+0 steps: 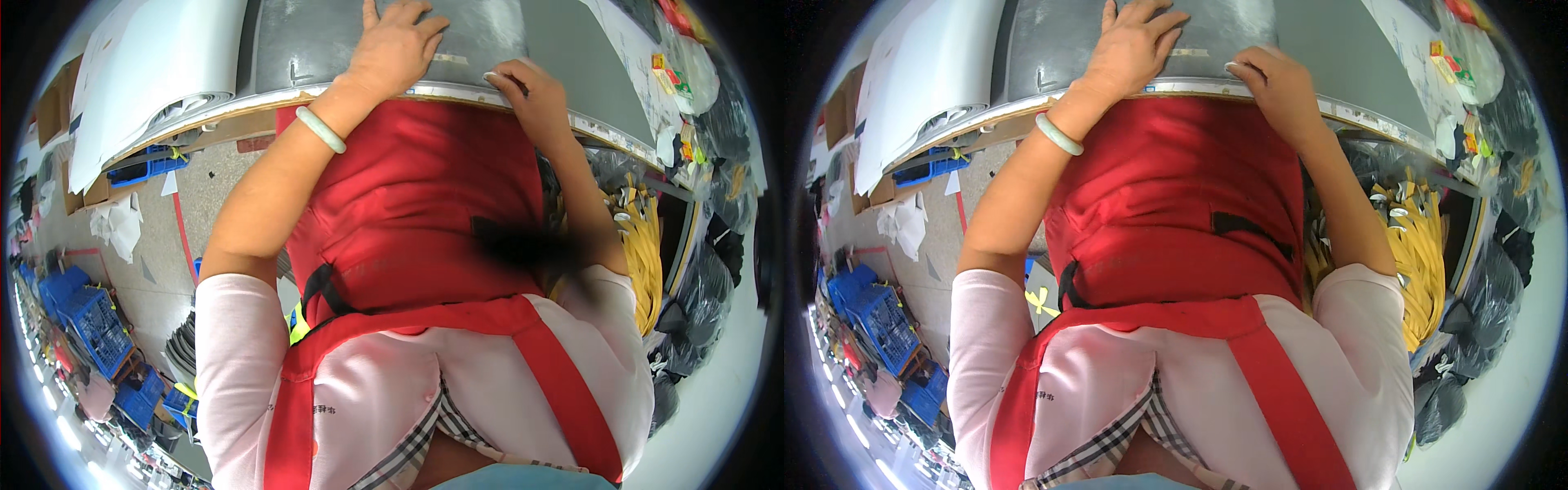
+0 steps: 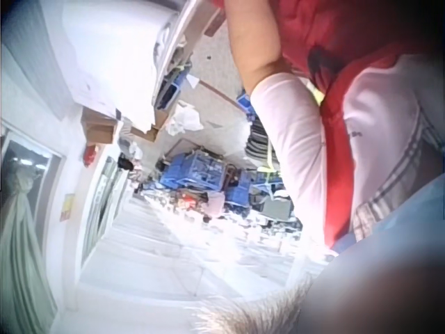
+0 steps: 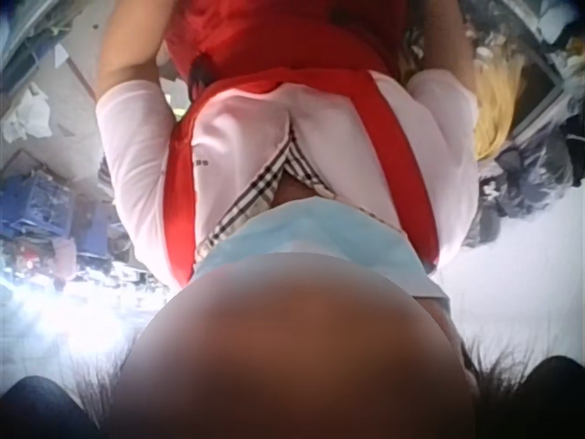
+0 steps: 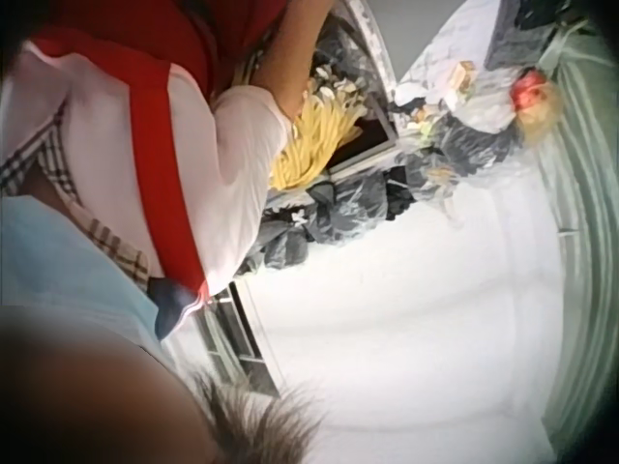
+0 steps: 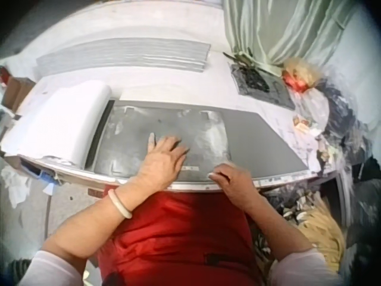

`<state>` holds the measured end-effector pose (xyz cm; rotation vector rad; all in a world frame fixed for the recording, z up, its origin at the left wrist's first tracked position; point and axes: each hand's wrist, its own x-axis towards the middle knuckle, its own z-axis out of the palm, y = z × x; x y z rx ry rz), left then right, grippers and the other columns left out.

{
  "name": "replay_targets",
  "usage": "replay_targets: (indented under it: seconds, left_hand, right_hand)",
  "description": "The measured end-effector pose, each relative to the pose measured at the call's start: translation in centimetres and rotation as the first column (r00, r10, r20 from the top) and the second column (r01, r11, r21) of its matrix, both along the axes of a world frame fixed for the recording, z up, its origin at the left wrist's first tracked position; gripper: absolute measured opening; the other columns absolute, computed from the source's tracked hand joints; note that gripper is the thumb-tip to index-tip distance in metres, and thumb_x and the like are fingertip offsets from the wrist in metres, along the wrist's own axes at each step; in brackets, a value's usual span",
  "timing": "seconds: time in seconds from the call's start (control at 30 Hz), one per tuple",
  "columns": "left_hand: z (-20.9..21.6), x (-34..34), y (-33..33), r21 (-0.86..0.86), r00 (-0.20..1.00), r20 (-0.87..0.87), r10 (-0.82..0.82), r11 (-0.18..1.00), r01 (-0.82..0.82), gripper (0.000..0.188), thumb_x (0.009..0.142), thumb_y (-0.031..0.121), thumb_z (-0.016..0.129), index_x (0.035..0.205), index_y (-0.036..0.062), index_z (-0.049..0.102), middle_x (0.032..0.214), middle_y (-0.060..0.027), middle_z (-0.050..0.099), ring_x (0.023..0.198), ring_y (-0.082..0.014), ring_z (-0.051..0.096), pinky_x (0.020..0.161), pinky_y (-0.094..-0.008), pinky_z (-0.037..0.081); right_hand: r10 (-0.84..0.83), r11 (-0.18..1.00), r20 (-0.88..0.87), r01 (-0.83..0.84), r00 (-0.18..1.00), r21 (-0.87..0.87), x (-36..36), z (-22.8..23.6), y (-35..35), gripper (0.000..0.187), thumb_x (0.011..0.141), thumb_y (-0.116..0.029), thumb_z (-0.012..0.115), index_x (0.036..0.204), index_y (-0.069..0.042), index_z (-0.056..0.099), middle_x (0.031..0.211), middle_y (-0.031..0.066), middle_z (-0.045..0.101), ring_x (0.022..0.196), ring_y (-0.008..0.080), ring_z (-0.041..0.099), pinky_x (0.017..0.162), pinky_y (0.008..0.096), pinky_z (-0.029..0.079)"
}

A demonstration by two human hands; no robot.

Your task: Cleaning and inspecting metal plates using a white cleaning cloth.

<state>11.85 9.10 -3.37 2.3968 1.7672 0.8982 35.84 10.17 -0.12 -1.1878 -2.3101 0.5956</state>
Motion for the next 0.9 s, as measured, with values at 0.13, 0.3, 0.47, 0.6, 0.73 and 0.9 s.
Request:
replay_targets:
  seconds: [0.13, 0.3, 0.47, 0.6, 0.73, 0.9]
  left_hand:
    - [0.1, -0.1, -0.2, 0.000, 1.000, -0.013, 0.003, 1.000, -0.003, 0.029, 0.095, 0.021, 0.060, 0.120, 0.0085, 0.067, 0.126, -0.0147, 0.059, 0.124, -0.0338, 0.053, 0.112, -0.0644, 0.031]
    - [0.5, 0.1, -0.3, -0.009, 1.000, -0.010, 0.007, 1.000, -0.007, 0.030, 0.095, 0.021, 0.060, 0.121, 0.0085, 0.067, 0.126, -0.0147, 0.059, 0.124, -0.0335, 0.053, 0.112, -0.0644, 0.031]
    - [0.4, 0.1, 0.0, -0.005, 1.000, -0.017, 0.005, 1.000, -0.005, 0.029, 0.095, 0.021, 0.060, 0.121, 0.0086, 0.066, 0.126, -0.0144, 0.058, 0.123, -0.0333, 0.053, 0.112, -0.0643, 0.031]
    - [1.0, 0.0, -0.4, 0.010, 1.000, -0.018, 0.016, 1.000, -0.015, 0.028, 0.095, 0.021, 0.060, 0.119, 0.0070, 0.067, 0.122, -0.0155, 0.060, 0.119, -0.0335, 0.056, 0.110, -0.0620, 0.034]
    - [-0.3, -0.1, 0.1, 0.152, 0.998, -0.038, 0.050, 0.987, -0.044, 0.026, 0.096, 0.020, 0.063, 0.121, 0.0146, 0.068, 0.120, -0.0069, 0.062, 0.123, -0.0290, 0.054, 0.108, -0.0600, 0.038]
    - [-1.1, 0.1, -0.1, 0.046, 0.999, -0.044, 0.029, 0.999, -0.027, 0.030, 0.098, 0.020, 0.061, 0.127, 0.0144, 0.066, 0.134, -0.0073, 0.057, 0.132, -0.0305, 0.050, 0.111, -0.0670, 0.031]
  right_hand:
    - [0.012, 1.000, 0.065, -0.013, 0.998, 0.014, 1.0, 0.0, 0.6, 0.017, 0.093, -0.020, 0.070, 0.102, -0.005, 0.068, 0.082, 0.0078, 0.065, 0.070, 0.0192, 0.059, 0.067, 0.0316, 0.048]
    - [-0.253, 0.928, -0.098, 0.213, 0.963, -0.306, 0.8, -0.3, 0.7, 0.020, 0.092, -0.020, 0.070, 0.099, -0.002, 0.067, 0.080, 0.0059, 0.066, 0.071, 0.0155, 0.061, 0.069, 0.0311, 0.050]
    - [-0.233, 0.963, -0.077, 0.219, 0.969, -0.161, 0.9, -1.0, 1.4, 0.020, 0.090, -0.019, 0.071, 0.101, -0.003, 0.067, 0.078, 0.0026, 0.065, 0.072, 0.0107, 0.059, 0.068, 0.0285, 0.050]
    - [-0.097, 0.930, 0.095, 0.124, 0.991, -0.346, 1.2, 0.7, 2.8, 0.020, 0.092, -0.018, 0.072, 0.105, -0.004, 0.069, 0.078, -0.0017, 0.061, 0.070, 0.0062, 0.056, 0.065, 0.0239, 0.047]
    - [-0.217, 0.934, -0.240, 0.130, 0.946, -0.332, 0.6, 0.2, 6.0, 0.020, 0.091, -0.019, 0.072, 0.107, -0.006, 0.072, 0.077, 0.0012, 0.064, 0.070, 0.0077, 0.059, 0.064, 0.0268, 0.049]
    - [-0.238, 0.957, -0.161, 0.204, 0.958, -0.204, -1.5, -0.6, 12.0, 0.021, 0.093, -0.021, 0.071, 0.105, -0.003, 0.073, 0.079, 0.0024, 0.068, 0.072, 0.0089, 0.061, 0.066, 0.0260, 0.050]
